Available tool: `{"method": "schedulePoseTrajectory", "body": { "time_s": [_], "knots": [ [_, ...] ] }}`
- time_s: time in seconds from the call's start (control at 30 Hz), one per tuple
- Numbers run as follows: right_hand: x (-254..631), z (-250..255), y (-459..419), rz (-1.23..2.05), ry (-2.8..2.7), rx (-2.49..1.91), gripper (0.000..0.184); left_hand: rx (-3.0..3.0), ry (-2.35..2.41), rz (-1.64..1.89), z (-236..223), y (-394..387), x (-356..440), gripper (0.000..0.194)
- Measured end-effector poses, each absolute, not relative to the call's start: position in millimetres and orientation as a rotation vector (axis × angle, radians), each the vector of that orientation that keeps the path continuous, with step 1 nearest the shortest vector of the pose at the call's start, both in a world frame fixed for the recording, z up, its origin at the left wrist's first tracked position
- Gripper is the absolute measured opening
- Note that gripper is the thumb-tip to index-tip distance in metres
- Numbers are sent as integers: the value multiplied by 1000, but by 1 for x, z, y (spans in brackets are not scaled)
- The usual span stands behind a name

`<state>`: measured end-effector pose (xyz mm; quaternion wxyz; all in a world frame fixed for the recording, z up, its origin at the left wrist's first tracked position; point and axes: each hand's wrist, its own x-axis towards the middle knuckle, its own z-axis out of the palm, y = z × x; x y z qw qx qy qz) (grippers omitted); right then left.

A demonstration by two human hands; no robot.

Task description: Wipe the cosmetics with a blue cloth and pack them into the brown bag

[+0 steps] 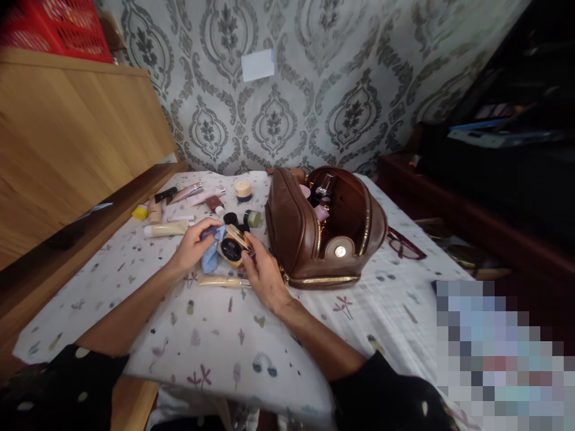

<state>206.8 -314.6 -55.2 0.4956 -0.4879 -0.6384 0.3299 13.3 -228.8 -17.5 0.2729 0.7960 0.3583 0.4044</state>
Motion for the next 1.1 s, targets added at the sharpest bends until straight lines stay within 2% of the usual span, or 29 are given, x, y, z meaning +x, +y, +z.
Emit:
{"method": "schedulePoseTrajectory", "body": {
  "time_s": [0.13,0.27,0.57,0.67,0.83,1.0,1.1],
  "knots": [
    [207,-57,-314,718,-1551,-1218,53,2273,853,1135,-12,-234,14,22],
    [205,-55,-314,667,-1544,-1258,64,2338,750,1129,-7,-237,15,17],
    [206,-53,-315,719,-1537,-1262,78,2123,758,970,-4,-245,17,14],
    [207,-51,-315,771,-1547,-1199,78,2061,718,903,-10,-253,27,16],
    [207,-48,-312,925,-1496,-1126,77,2186,809,1005,-20,-257,35,13],
    [205,-41,-318,890,-1493,-1127,72,2227,918,1048,-28,-246,30,14],
    [203,-35,-322,882,-1489,-1062,68,2073,864,972,-33,-241,29,23]
  ]
}}
